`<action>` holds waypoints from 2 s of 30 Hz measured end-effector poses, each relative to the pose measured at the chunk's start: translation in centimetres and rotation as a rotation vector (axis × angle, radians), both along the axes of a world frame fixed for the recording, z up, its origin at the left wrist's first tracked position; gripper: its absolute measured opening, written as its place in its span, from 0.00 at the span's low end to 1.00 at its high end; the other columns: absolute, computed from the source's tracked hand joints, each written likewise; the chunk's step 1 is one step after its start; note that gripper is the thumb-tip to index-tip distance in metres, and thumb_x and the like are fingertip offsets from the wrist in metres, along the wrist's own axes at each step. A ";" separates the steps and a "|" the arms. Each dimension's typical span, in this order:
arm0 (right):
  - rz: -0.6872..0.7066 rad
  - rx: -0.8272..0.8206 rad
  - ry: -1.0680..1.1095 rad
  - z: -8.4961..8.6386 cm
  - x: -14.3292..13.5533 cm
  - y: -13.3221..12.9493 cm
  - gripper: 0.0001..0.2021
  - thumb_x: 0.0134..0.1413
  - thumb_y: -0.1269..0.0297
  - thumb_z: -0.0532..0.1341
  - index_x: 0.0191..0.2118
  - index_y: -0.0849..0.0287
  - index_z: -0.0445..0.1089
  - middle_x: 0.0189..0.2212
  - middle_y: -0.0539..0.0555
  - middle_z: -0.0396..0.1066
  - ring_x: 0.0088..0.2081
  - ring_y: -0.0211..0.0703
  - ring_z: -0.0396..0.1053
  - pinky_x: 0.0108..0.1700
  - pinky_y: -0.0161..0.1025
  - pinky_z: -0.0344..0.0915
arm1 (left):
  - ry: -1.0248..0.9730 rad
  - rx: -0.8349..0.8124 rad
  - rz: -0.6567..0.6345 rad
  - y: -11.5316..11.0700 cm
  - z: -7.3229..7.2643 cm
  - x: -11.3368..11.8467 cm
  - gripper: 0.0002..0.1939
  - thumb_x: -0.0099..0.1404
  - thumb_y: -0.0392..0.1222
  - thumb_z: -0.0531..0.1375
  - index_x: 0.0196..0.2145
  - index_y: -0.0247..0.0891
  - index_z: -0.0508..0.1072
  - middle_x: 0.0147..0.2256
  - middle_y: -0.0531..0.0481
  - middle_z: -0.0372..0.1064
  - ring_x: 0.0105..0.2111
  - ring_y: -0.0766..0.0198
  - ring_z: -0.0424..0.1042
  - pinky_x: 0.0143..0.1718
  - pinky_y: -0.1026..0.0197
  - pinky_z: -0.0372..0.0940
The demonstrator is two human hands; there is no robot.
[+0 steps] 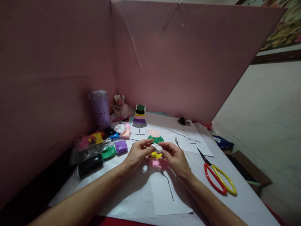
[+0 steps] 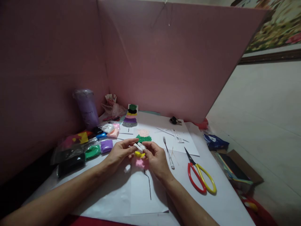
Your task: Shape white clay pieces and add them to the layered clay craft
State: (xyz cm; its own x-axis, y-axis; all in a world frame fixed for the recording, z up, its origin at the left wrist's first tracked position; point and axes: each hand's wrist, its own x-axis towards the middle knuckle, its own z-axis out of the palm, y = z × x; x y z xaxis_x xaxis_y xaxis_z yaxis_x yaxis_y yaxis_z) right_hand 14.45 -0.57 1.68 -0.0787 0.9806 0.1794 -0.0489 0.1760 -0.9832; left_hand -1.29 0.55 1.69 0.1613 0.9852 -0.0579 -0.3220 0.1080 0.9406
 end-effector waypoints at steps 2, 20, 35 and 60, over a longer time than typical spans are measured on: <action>0.024 0.001 0.006 -0.2 -0.1 -0.1 0.11 0.47 0.61 0.66 0.38 0.58 0.74 0.34 0.54 0.75 0.30 0.42 0.71 0.31 0.38 0.68 | 0.027 0.002 -0.026 0.0 0.1 0.0 0.24 0.43 0.45 0.72 0.38 0.32 0.78 0.28 0.47 0.74 0.23 0.68 0.68 0.24 0.66 0.59; 0.005 0.093 -0.171 -0.3 -0.2 -0.7 0.13 0.53 0.53 0.63 0.34 0.60 0.73 0.29 0.54 0.72 0.30 0.42 0.69 0.29 0.36 0.67 | 0.133 0.099 -0.089 -0.6 1.0 0.1 0.17 0.48 0.49 0.69 0.27 0.30 0.75 0.16 0.54 0.64 0.16 0.71 0.60 0.19 0.67 0.55; -0.027 0.143 -0.239 -0.2 -0.1 -0.8 0.10 0.52 0.57 0.64 0.35 0.59 0.72 0.30 0.53 0.73 0.30 0.42 0.69 0.29 0.36 0.65 | 0.101 0.108 -0.134 -0.3 0.8 -0.1 0.19 0.48 0.51 0.69 0.28 0.30 0.75 0.17 0.53 0.66 0.16 0.69 0.63 0.19 0.65 0.60; -0.015 0.161 -0.261 0.2 -0.2 -1.0 0.11 0.57 0.56 0.61 0.32 0.60 0.70 0.25 0.51 0.69 0.27 0.40 0.67 0.29 0.36 0.65 | 0.202 0.127 -0.206 0.0 0.4 -0.4 0.18 0.52 0.52 0.66 0.25 0.32 0.72 0.16 0.54 0.65 0.15 0.70 0.62 0.18 0.67 0.57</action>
